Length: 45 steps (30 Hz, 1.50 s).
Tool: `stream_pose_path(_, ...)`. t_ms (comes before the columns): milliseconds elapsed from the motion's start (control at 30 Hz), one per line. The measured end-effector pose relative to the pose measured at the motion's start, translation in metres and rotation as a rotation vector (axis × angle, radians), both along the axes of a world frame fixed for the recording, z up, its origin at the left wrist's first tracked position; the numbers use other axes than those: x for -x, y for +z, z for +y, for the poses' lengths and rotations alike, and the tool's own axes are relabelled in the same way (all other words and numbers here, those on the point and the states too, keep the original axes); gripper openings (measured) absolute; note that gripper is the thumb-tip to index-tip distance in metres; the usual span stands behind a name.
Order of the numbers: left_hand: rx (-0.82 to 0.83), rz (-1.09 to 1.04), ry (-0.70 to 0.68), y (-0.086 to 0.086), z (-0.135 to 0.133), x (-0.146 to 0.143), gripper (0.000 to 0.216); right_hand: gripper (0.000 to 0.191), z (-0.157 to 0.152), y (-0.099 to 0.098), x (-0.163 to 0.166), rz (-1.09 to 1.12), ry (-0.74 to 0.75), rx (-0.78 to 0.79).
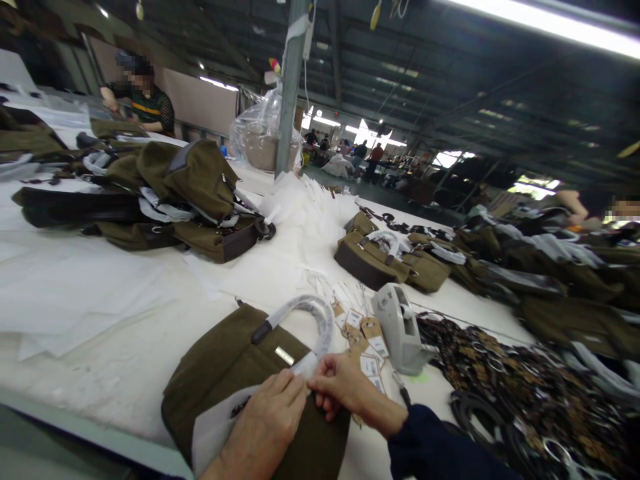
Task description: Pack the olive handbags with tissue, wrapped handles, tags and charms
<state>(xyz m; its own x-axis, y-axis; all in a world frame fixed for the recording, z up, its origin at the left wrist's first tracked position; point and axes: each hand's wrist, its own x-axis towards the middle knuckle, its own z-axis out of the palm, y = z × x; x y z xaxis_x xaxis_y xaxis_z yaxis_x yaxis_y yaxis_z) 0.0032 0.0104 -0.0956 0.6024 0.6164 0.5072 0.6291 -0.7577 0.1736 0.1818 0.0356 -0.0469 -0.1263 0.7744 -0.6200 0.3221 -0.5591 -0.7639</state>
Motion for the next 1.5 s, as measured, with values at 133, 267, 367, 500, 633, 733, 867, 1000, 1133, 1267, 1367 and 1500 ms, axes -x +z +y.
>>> stream_pose_path(133,0.012,0.012,-0.011,0.004,-0.001,0.0,0.025,0.034,-0.001,-0.009,-0.004,0.02,0.0,-0.044)
stream_pose_path(267,0.03,-0.008,-0.028,0.013,-0.001,0.003,0.024,0.056,-0.004,-0.01,-0.01,0.07,0.012,-0.093)
stream_pose_path(367,0.08,-0.046,-0.035,0.021,0.001,0.006,0.021,0.055,-0.007,-0.005,-0.015,0.118,0.054,-0.086)
stream_pose_path(500,0.233,-0.143,-0.046,0.032,0.005,0.009,0.026,0.025,-0.012,0.007,-0.022,-0.068,0.127,-0.179)
stream_pose_path(633,0.34,-0.266,-0.061,0.039,0.01,0.009,0.024,0.017,-0.012,0.021,-0.028,-0.608,0.404,-0.788)
stream_pose_path(733,0.368,-0.308,-0.069,0.042,0.012,0.009,0.023,0.034,-0.006,0.027,-0.026,-0.871,0.698,-1.094)
stream_pose_path(867,0.36,-0.323,-0.073,0.045,0.012,0.008,0.023,0.016,0.002,0.023,-0.017,-0.968,0.827,-1.231)
stream_pose_path(1000,0.371,-0.282,-0.06,0.048,0.013,0.006,0.022,0.013,0.001,0.007,-0.013,-0.901,0.821,-1.312)
stream_pose_path(1133,0.368,-0.269,-0.06,0.045,0.012,0.004,0.023,0.006,-0.001,-0.006,-0.014,-0.809,0.767,-1.329)
stream_pose_path(1267,0.292,-0.25,-0.056,0.037,0.01,0.002,0.027,0.013,-0.003,-0.007,-0.014,-0.815,0.721,-1.305)
stream_pose_path(1367,0.243,-0.182,-0.044,0.037,0.009,0.002,0.026,0.017,-0.004,-0.006,-0.014,-0.806,0.743,-1.284)
stream_pose_path(1500,0.12,-0.012,0.084,0.041,0.006,0.011,0.023,0.026,-0.006,-0.01,-0.016,-0.816,0.747,-1.234)
